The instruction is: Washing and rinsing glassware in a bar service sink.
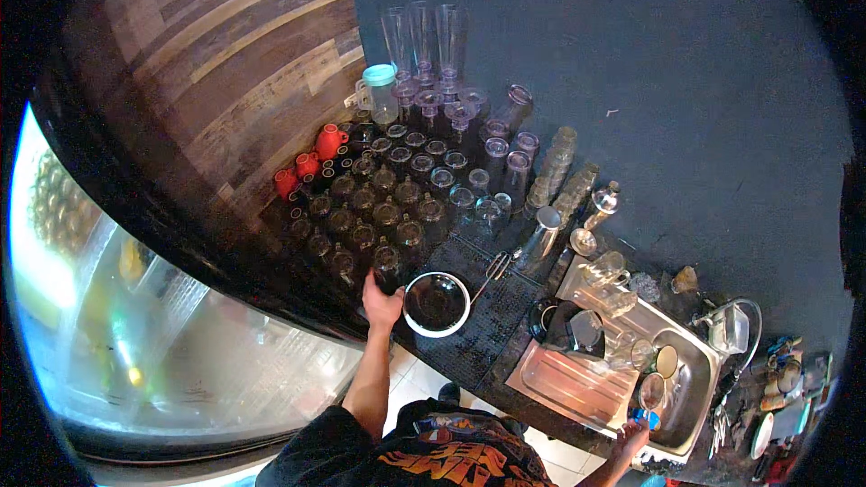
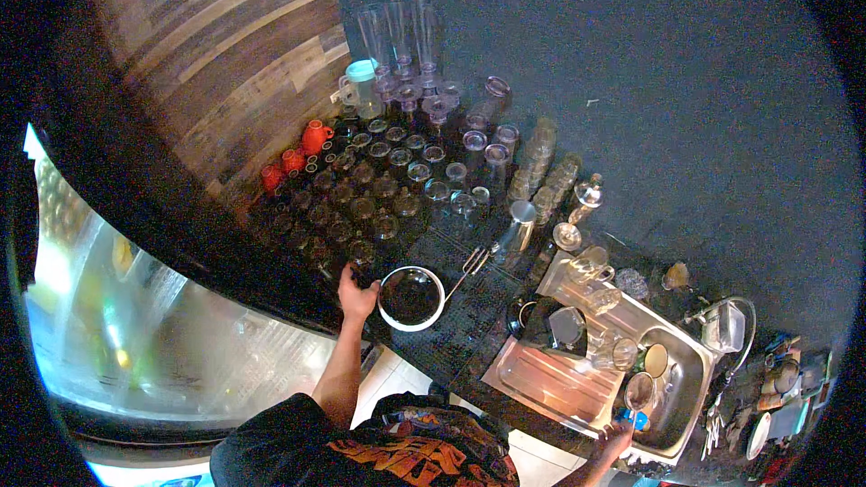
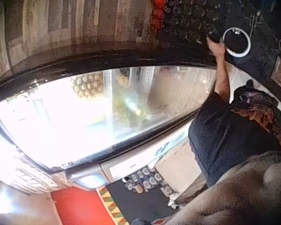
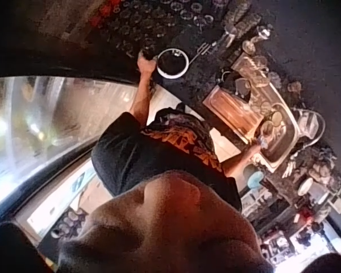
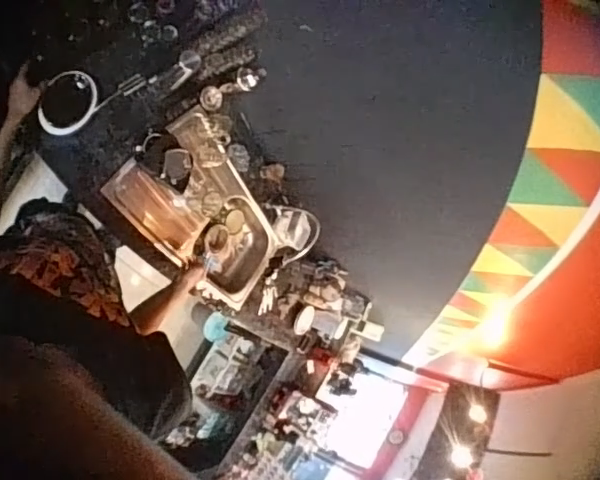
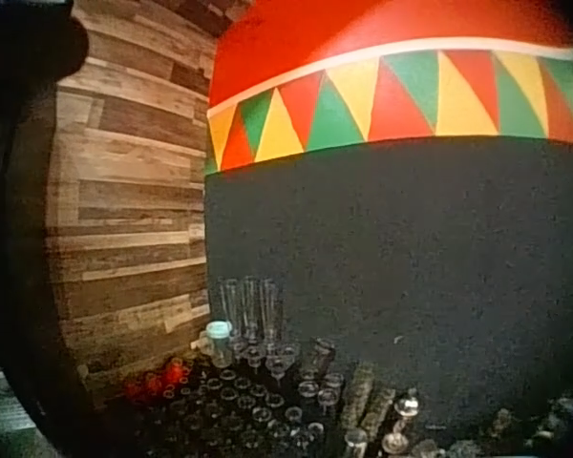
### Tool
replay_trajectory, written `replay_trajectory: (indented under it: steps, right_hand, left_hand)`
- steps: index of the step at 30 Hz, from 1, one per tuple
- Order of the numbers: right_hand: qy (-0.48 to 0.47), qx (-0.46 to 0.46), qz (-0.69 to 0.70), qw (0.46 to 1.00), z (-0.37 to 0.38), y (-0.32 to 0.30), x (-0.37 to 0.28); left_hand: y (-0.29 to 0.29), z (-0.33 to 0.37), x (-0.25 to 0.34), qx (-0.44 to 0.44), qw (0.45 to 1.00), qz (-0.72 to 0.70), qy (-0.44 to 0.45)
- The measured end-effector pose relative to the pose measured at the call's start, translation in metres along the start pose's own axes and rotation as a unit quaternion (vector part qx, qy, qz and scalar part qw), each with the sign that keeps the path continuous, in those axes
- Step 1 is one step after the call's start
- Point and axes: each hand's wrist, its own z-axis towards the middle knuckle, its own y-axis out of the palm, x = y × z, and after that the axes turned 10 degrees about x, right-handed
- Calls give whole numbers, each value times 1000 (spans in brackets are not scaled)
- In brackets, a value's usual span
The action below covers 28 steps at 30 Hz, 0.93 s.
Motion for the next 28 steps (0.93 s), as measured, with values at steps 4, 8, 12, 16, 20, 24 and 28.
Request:
replay_trajectory:
  steps: [4,8,12,16,20,24,28]
  right_hand:
    - [-1,11,-3,1000,-17,10,-8]
    - [2,19,-16,1000,-10,-4,-5]
    - [4,15,-11,1000,-9,-24,-8]
    - [-12,3,-2,1000,-7,-41,-17]
    - [-32,60,-39,997,-20,-42,-53]
    - [-35,30,75,996,0,-65,-57]
    - [-93,-134,45,986,22,-127,-47]
  left_hand:
    - [4,7,-3,-46,998,45,-23]
    - [2,9,-21,-51,998,-8,-29]
    - [6,9,-13,-26,1000,6,4]
    - [13,5,-16,-39,991,-120,-40]
    - [1,-21,-2,26,995,-92,-25]
    - [-45,-98,45,-47,985,-158,43]
    - [-55,-190,-1,-86,994,-59,20]
